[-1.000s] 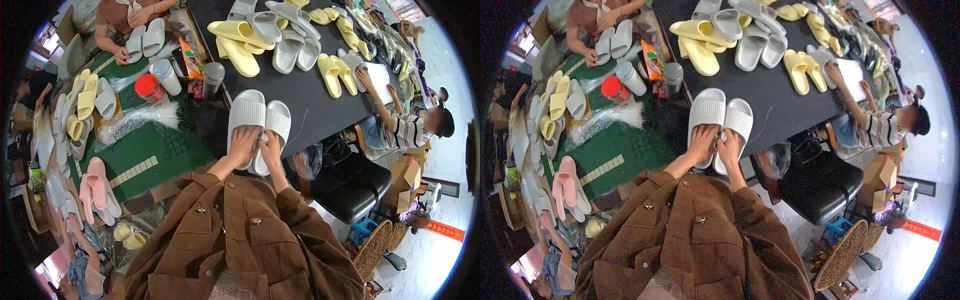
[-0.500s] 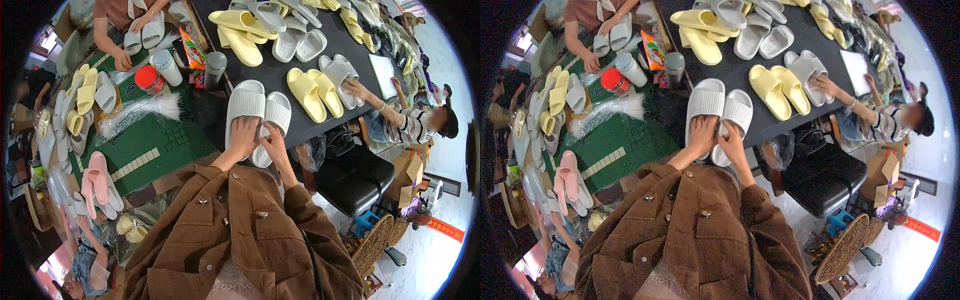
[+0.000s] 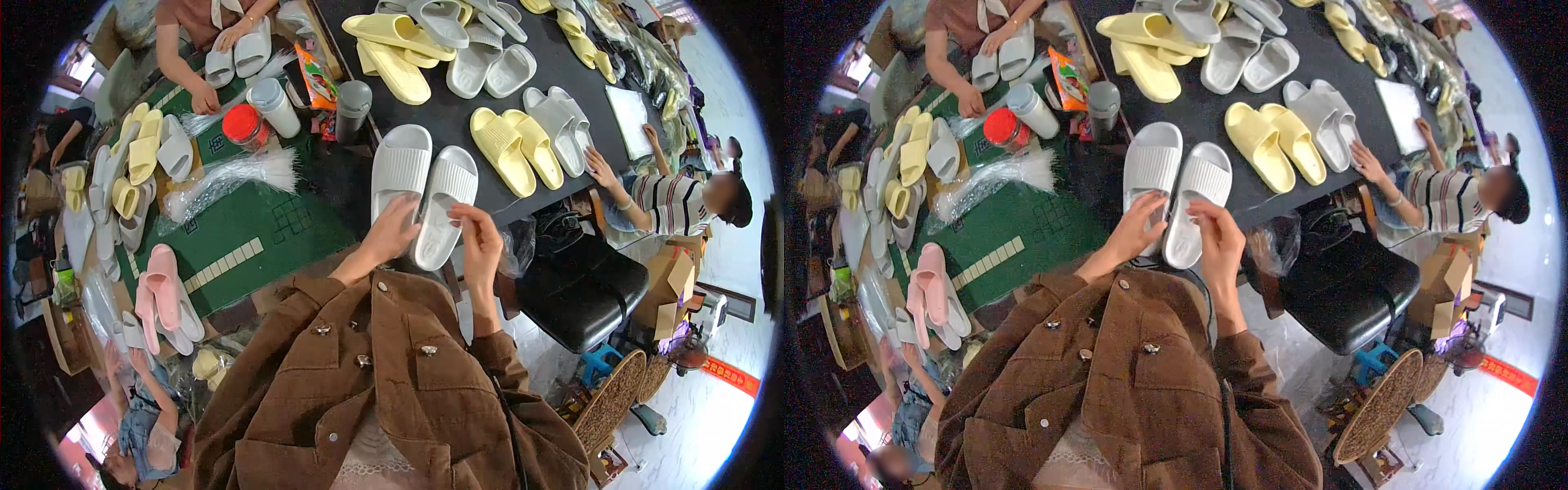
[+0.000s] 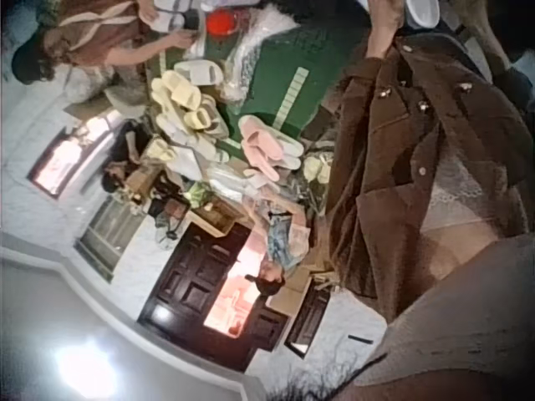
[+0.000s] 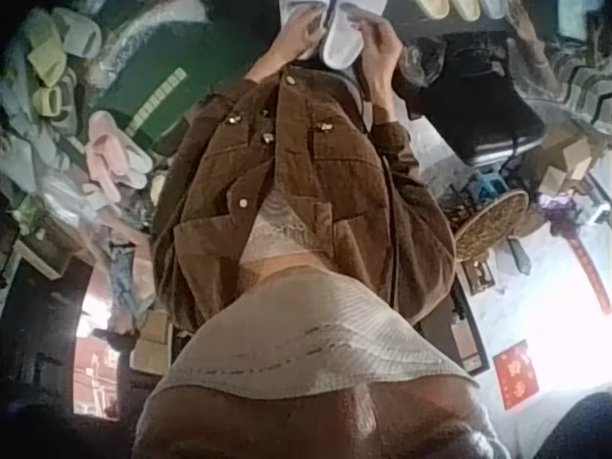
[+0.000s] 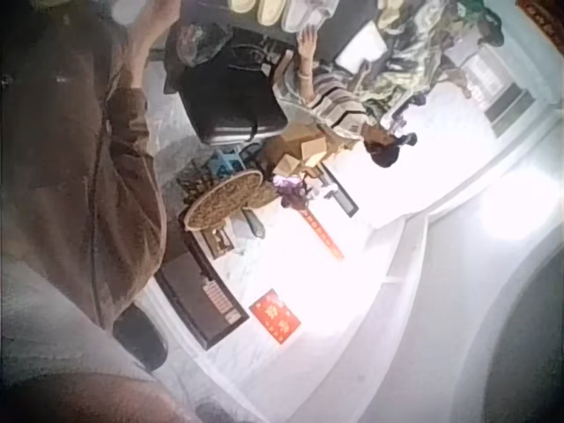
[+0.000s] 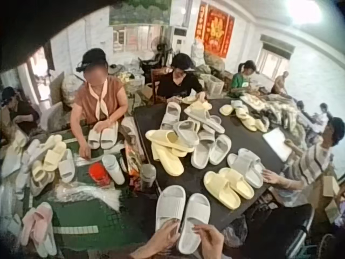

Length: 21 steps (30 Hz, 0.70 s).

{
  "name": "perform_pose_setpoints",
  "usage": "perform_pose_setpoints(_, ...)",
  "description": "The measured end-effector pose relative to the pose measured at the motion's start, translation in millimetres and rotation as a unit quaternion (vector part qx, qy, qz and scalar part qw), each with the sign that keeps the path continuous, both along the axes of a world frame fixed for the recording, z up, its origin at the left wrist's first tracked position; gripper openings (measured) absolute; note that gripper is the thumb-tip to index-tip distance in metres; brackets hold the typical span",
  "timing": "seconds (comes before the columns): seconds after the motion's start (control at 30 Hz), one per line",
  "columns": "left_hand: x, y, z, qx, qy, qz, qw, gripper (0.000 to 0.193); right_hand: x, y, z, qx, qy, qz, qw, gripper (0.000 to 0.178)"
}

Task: The person assembles plastic slippers by hand at a workbench. They pick up pairs of slipper soles and straps, insert the straps into the soles, and place the finished pairs on the table. The person handles multiple colors including yellow, white, black, and pink.

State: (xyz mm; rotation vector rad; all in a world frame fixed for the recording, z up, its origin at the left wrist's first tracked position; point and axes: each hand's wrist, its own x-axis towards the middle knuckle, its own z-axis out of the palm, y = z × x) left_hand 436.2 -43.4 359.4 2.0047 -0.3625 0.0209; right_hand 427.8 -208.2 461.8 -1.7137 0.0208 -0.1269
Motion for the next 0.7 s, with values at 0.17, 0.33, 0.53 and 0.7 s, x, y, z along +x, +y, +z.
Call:
perform_pose_setpoints(0.17,9,-3,11,-0.052,0.014,0.006,0.999,0.039,-6,7,53,0.03,-0.005,0.046,0.998,0.013)
perform_pose_setpoints(0.33,0,13,35,-0.122,0.175,-0.063,0.975,0.027,-26,6,115,0.217,-0.12,0.063,0.967,0.007)
perform_pose_setpoints(0.53,-31,40,105,-0.335,0.389,-0.228,0.827,0.031,-33,-2,86,0.343,-0.022,0.183,0.921,0.008)
perform_pose_setpoints(0.7,-36,38,88,-0.517,0.428,-0.081,0.736,0.03,-40,4,36,0.166,0.201,0.181,0.948,0.013)
